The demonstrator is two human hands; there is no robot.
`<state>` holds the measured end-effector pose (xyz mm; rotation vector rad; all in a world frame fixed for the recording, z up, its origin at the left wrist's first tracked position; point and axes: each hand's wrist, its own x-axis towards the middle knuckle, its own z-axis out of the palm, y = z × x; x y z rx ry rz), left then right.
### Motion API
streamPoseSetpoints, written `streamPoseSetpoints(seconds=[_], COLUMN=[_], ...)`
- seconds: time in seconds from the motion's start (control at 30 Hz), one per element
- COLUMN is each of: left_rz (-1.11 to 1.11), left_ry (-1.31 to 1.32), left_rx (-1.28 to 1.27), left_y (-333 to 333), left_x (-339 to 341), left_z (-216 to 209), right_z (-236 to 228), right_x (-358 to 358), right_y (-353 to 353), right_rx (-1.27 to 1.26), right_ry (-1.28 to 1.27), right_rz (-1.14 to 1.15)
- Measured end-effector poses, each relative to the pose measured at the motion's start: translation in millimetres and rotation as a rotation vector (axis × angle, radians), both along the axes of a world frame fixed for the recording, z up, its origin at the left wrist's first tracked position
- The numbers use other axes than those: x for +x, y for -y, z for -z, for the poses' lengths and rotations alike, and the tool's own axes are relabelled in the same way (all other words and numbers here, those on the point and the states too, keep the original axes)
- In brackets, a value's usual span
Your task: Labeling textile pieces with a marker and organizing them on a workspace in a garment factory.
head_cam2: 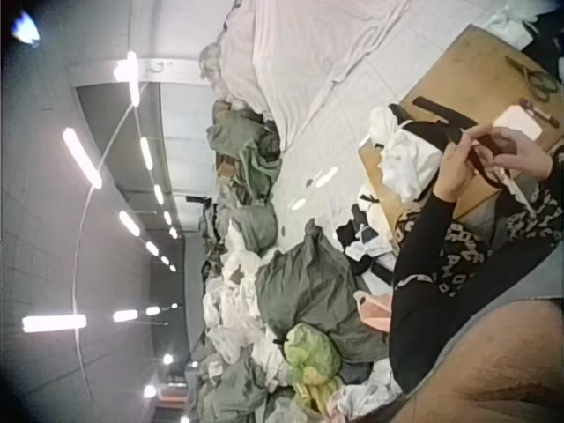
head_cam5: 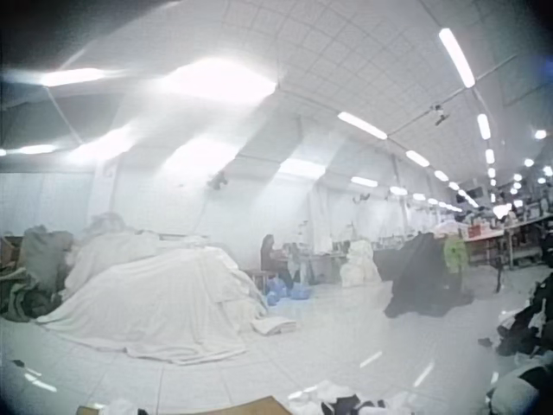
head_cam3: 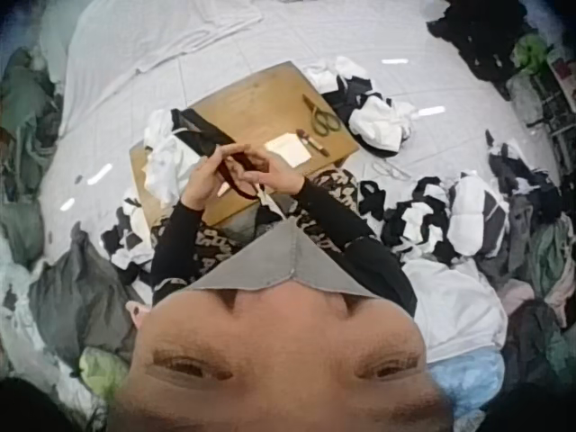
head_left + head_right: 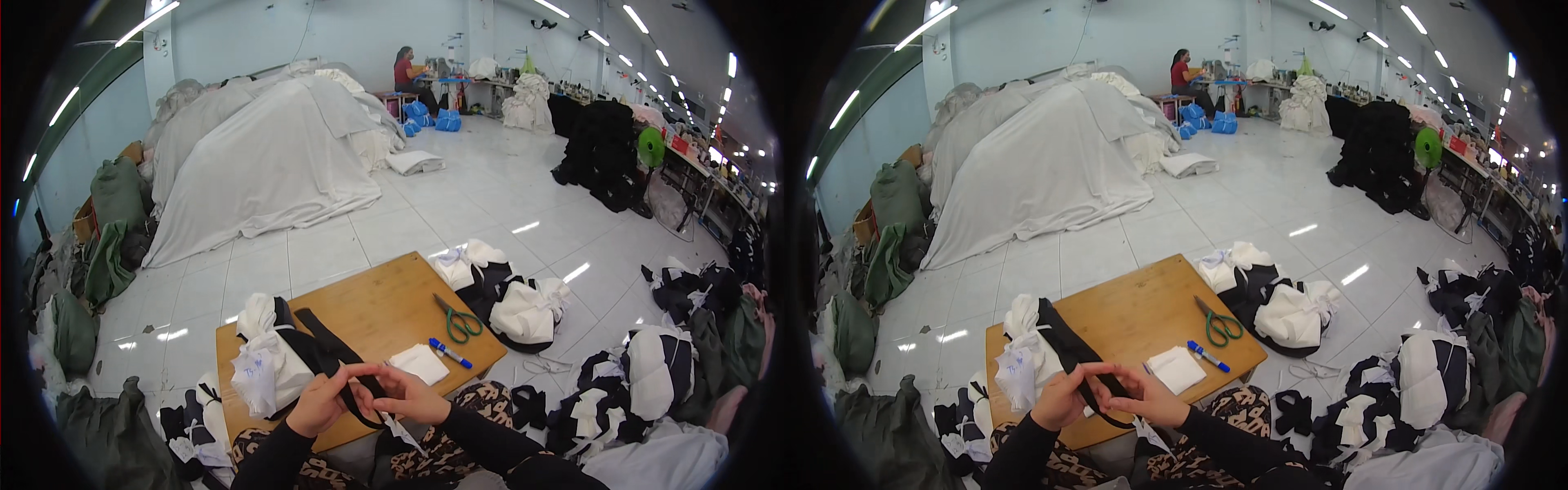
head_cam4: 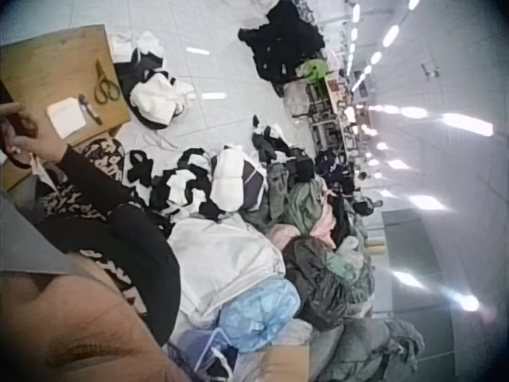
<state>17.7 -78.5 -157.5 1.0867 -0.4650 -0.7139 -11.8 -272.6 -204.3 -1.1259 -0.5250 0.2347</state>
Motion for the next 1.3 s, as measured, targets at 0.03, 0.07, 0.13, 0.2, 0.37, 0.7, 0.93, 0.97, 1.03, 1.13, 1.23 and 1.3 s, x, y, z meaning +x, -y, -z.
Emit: streamPoseSetpoints(seconds=[0.03, 0.07, 0.13, 0.2, 0.37, 0.7, 0.93, 0.97, 1.03, 1.13, 1.23, 1.3], left_rz=[-0.06, -0.119, -0.353, -0.495, -0.364, -0.425, -0.337, -0.385, -0.218, -0.104, -0.254, -0.424], left_ry=[0.03, 0.06, 0.382, 0.94, 1.474, 1.242, 0.986, 1.117, 1.117, 1.4, 1.265, 0.426], left_rx=[0.045, 0.091, 0.42, 1.04, 0.521, 0.432, 0.172, 0.177, 0.355, 0.649, 0.369, 0.307], left_y=[0.5, 1.4, 5.0, 7.0, 16.5, 35.4, 87.0, 88.5, 81.7, 86.0, 96.3, 106.2], left_x=[2.4, 3.6, 1.5, -6.5, -8.4, -33.7, -32.8, -29.8, -27.9, -11.1, -21.2, -45.1], left_z=[3.3, 4.9, 5.7, -0.3, 15.6, 61.6, 62.8, 66.8, 63.2, 38.1, 29.8, 34.0], right_z=[2.9, 3.9, 4.9, 3.7, -4.6, 10.3, -30.1, -30.4, -45.8, -31.9, 3.1, 15.2], right_x=[1.3, 2.4, 4.0, 5.4, 2.7, 4.7, -16.7, -19.3, -33.2, -46.4, -59.6, -56.9], right_y=[3.5, 8.6, 16.2, 21.8, 27.1, 60.1, 77.9, 86.1, 103.1, 133.2, 130.7, 108.7], right_rx=[-0.094, -0.189, -0.175, -0.086, -0.664, -0.717, -1.045, -0.989, -0.911, -0.549, -0.741, -0.806], right_ry=[-0.058, -0.116, -0.205, -0.243, 0.037, 0.265, 0.376, 0.362, 0.297, 0.472, 0.552, 0.563], right_rz=[-0.025, -0.051, 0.028, 0.027, -0.137, 0.015, -0.01, 0.032, 0.108, 0.073, 0.563, 0.955])
